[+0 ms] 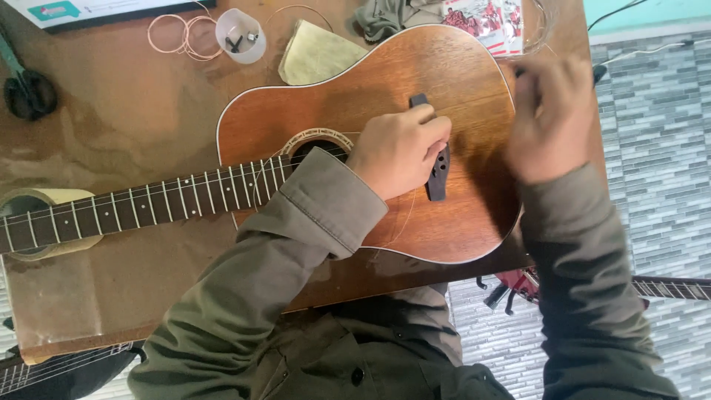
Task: The person replaces strings on an acoustic guitar. They thread a new string through the bridge, pull it taut, and wind it around the tuning pegs at the headstock. The process is repeated for multiple strings.
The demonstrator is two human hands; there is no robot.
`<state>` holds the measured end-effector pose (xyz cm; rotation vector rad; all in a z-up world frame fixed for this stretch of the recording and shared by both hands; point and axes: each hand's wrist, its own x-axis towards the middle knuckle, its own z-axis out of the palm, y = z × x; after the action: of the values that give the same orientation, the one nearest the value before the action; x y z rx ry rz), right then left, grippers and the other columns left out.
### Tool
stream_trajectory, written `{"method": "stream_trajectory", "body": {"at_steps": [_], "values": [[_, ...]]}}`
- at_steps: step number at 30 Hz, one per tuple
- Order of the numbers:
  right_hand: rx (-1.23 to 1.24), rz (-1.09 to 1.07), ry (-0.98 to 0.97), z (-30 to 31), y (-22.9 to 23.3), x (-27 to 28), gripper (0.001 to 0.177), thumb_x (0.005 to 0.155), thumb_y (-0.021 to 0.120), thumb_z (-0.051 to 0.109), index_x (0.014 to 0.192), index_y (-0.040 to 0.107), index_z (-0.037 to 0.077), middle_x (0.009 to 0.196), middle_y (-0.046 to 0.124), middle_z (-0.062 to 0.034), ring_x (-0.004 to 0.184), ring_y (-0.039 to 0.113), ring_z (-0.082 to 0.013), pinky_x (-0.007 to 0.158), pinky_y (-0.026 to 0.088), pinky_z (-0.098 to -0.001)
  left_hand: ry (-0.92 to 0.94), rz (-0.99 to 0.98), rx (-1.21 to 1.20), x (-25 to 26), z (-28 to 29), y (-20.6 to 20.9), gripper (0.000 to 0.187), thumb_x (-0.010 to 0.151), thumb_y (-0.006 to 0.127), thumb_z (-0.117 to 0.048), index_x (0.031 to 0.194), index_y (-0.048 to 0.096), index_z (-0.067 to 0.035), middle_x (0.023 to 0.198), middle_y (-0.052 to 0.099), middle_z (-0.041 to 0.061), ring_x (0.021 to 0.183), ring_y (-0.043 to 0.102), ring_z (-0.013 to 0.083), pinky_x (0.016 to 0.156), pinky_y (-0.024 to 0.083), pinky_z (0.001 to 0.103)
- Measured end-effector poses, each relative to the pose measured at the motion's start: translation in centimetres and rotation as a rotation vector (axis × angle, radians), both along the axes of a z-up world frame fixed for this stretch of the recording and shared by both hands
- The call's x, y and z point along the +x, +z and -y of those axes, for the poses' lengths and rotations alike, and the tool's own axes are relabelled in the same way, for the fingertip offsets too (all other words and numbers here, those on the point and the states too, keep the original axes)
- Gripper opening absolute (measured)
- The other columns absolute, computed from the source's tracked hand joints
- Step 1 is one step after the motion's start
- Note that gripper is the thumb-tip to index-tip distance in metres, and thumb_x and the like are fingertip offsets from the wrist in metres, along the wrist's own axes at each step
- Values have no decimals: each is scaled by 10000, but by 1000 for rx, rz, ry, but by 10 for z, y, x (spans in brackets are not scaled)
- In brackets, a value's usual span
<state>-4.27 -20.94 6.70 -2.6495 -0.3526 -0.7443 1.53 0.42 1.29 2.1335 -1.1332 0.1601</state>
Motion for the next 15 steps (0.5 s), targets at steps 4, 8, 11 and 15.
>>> {"method": "stream_trajectory", "body": {"at_steps": [4, 8, 11, 15], "values": [[176, -136, -17, 51, -38, 24, 207, 1134, 522, -106, 1242, 697, -116, 1123, 592, -237, 1046, 600, -370, 914, 472, -433, 13, 85, -27, -3, 5, -5, 143, 899, 650, -60, 828, 537, -111, 760, 516, 39, 521, 558, 287, 365, 379, 443], [408, -434, -214, 66, -69, 31, 183, 1098, 626, 98, 1239, 714, 23, 1098, 700, -115, 1004, 640, -207, 864, 512, -339, 66, 222, 49, -4, 8, -13, 179, 840, 665, -37, 808, 512, -125, 722, 527, 35, 473, 546, 256, 382, 396, 404], [621, -614, -293, 66, -77, 33, 177, 1046, 708, 150, 1214, 719, 98, 1066, 732, -50, 959, 671, -107, 837, 566, -276, 72, 242, 45, -5, 8, -16, 196, 857, 673, -51, 812, 506, -144, 708, 515, 8, 473, 511, 227, 398, 381, 367], [777, -744, -408, 27, -46, 31, 224, 907, 766, 160, 1130, 758, 135, 1073, 761, 25, 931, 652, -32, 792, 576, -245, 55, 237, 39, -7, 4, -10, 193, 848, 670, -11, 811, 533, -141, 697, 524, 12, 488, 474, 217, 448, 395, 364]]}}
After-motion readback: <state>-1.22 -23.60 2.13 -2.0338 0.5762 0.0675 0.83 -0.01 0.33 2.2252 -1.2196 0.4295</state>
